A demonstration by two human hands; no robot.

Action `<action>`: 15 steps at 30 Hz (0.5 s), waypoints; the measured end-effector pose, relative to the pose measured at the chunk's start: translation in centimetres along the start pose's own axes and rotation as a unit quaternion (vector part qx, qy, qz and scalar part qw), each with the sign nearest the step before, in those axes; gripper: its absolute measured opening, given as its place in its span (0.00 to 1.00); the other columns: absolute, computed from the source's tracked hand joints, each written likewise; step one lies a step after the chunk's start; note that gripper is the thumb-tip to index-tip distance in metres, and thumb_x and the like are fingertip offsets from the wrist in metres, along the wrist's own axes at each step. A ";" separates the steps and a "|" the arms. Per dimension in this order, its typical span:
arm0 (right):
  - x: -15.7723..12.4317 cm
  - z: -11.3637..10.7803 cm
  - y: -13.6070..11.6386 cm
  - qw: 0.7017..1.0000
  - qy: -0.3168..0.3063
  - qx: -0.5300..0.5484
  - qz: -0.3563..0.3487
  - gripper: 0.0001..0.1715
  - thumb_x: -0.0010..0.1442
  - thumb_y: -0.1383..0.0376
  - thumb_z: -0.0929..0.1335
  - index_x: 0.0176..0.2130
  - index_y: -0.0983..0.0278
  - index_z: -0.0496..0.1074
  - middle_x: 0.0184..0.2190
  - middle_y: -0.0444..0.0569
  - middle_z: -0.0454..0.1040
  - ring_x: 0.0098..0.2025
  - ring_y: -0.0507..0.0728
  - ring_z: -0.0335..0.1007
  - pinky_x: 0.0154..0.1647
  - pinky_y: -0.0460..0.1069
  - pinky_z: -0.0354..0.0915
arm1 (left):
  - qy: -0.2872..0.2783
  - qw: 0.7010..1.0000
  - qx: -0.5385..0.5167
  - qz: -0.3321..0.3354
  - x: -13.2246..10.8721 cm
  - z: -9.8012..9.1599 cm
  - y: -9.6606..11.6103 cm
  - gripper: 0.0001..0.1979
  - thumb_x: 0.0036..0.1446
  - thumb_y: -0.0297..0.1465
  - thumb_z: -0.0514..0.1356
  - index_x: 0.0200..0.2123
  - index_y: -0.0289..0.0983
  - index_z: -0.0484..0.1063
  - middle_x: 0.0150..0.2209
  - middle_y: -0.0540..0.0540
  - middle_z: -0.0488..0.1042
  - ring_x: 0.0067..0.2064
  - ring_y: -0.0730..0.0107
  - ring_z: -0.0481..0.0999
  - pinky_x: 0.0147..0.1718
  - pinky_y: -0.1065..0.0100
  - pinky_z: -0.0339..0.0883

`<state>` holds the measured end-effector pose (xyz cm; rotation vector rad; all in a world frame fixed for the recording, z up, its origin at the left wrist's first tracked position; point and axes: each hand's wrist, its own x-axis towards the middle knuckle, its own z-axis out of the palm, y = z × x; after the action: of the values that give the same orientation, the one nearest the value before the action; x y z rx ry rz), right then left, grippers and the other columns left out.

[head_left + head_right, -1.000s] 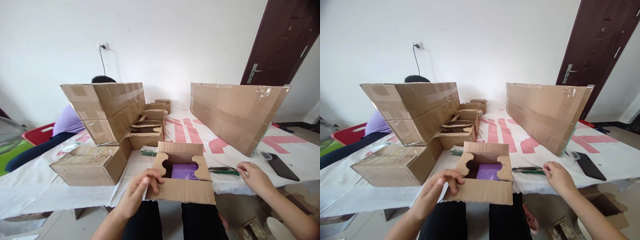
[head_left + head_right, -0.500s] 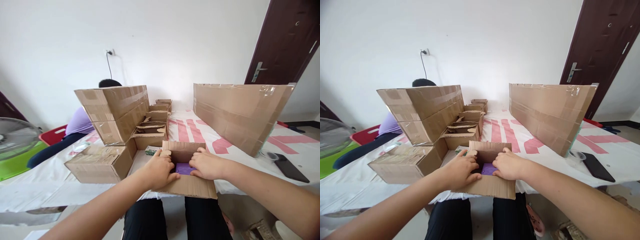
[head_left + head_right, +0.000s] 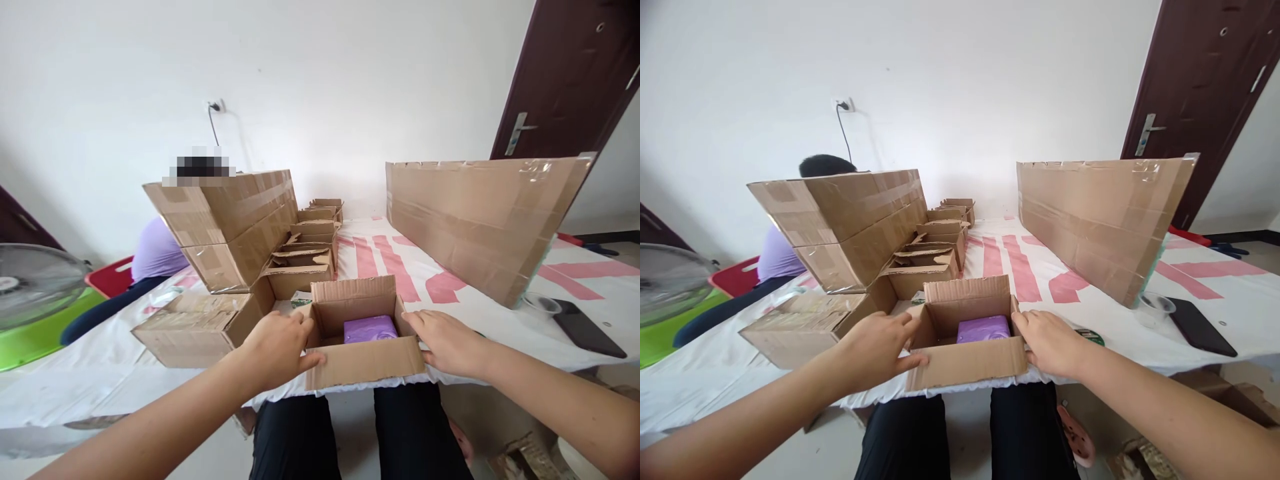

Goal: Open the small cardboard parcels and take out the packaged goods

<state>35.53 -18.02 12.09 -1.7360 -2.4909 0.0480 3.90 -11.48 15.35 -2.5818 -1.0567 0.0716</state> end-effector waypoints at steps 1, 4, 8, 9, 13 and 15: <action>0.2 0.4 -0.1 1.000 0.010 0.001 0.000 0.24 0.52 0.72 0.71 0.49 0.68 0.68 0.44 0.59 0.76 0.47 0.66 0.73 0.44 0.55 0.65 | -0.028 0.999 -0.016 -0.003 0.0 0.1 -0.1 0.25 0.61 0.52 0.52 0.37 0.36 0.75 0.32 0.37 0.78 0.33 0.49 0.79 0.30 0.59 0.66; 0.9 1.3 -0.4 0.999 0.040 -0.007 -0.002 0.21 0.52 0.75 0.68 0.47 0.67 0.67 0.43 0.58 0.76 0.46 0.65 0.73 0.44 0.55 0.65 | -0.126 0.990 -0.059 -0.006 0.3 -0.6 -0.4 0.25 0.63 0.50 0.49 0.42 0.37 0.74 0.30 0.39 0.80 0.32 0.50 0.80 0.27 0.62 0.65; 1.6 1.7 -0.9 0.999 0.041 -0.016 -0.002 0.20 0.49 0.77 0.67 0.44 0.66 0.66 0.40 0.56 0.76 0.43 0.64 0.73 0.41 0.54 0.64 | -0.182 0.983 -0.017 -0.033 2.5 -3.8 0.4 0.22 0.61 0.49 0.53 0.36 0.38 0.78 0.35 0.36 0.81 0.38 0.48 0.81 0.32 0.60 0.69; 1.7 1.6 -1.0 0.999 0.035 -0.013 -0.004 0.20 0.49 0.76 0.67 0.43 0.65 0.66 0.40 0.55 0.76 0.42 0.63 0.72 0.40 0.53 0.63 | -0.164 0.986 -0.009 -0.038 3.3 -4.5 0.9 0.22 0.62 0.47 0.53 0.35 0.37 0.79 0.36 0.35 0.81 0.41 0.47 0.81 0.36 0.58 0.70; 2.0 1.5 -1.4 1.000 0.031 -0.003 0.001 0.20 0.48 0.75 0.67 0.43 0.64 0.65 0.40 0.54 0.75 0.43 0.62 0.72 0.41 0.52 0.63 | -0.143 0.989 -0.030 -0.026 7.0 -4.5 2.9 0.20 0.61 0.46 0.56 0.40 0.35 0.78 0.41 0.35 0.81 0.47 0.48 0.79 0.43 0.56 0.71; 2.0 1.5 -1.5 0.999 0.032 -0.002 0.006 0.21 0.48 0.76 0.67 0.43 0.64 0.64 0.41 0.55 0.75 0.44 0.63 0.72 0.42 0.52 0.63 | -0.175 0.983 -0.052 -0.007 8.5 -3.0 3.5 0.18 0.57 0.44 0.63 0.41 0.35 0.77 0.41 0.38 0.80 0.44 0.53 0.79 0.41 0.57 0.73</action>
<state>33.31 -16.57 10.87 -1.7263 -2.4382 -0.0117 12.94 -8.86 17.72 -2.7194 -1.2261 0.4967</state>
